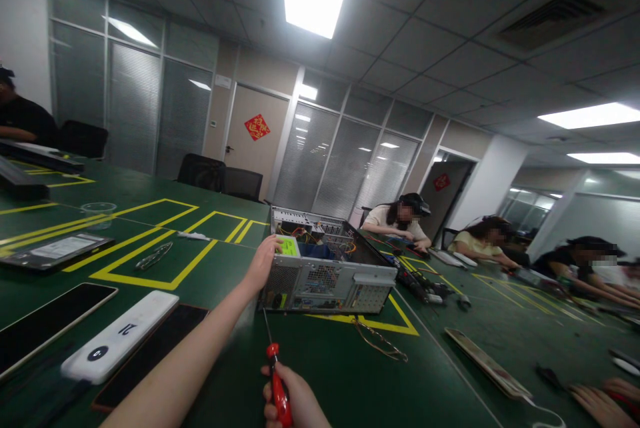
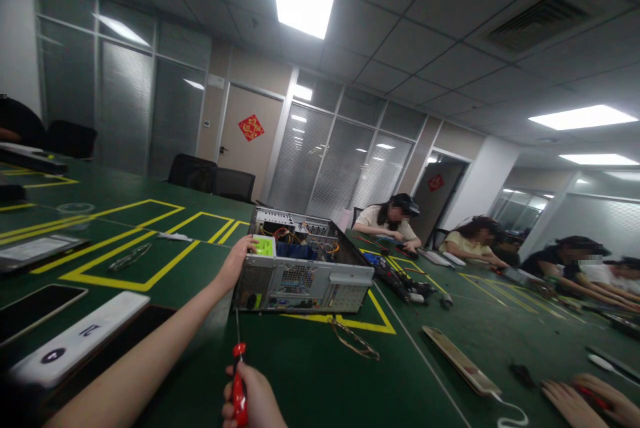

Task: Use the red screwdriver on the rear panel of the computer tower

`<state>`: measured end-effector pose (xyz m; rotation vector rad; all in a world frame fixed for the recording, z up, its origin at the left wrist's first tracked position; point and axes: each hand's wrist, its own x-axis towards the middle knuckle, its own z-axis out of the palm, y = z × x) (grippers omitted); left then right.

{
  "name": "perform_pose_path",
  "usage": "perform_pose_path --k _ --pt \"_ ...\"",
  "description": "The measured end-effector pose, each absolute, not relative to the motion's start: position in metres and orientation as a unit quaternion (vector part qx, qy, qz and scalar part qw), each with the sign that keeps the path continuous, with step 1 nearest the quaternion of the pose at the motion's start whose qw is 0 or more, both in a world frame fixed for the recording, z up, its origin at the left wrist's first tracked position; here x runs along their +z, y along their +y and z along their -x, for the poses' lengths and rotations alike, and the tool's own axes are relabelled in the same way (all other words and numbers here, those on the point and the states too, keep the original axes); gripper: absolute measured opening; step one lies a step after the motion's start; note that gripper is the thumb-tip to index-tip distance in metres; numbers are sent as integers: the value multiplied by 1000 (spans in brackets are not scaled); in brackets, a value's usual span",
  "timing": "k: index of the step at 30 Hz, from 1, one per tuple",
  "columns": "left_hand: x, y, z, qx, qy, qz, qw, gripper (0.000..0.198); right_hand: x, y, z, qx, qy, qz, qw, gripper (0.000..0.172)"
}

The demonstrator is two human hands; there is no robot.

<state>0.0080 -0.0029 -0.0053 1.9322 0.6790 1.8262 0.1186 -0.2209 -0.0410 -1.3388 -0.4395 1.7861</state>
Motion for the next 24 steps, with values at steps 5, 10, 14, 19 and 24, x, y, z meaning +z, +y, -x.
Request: perform_pose_path --k 5,10,14,19,24 --pt "-5 -3 -8 652 249 -690 192 48 -51 -220 -118 708 -190 537 418 32" --pt "-3 -5 -8 644 256 -696 190 47 -54 -218 -122 716 -201 524 415 23" --pt "-2 -6 -8 642 254 -698 189 47 -49 -218 -123 721 -198 527 403 21" --pt "-3 -5 -7 644 247 -698 191 47 -47 -218 -121 719 -198 529 405 21" --pt "-6 -3 -8 647 251 -694 192 48 -54 -217 -120 721 -198 506 430 27"
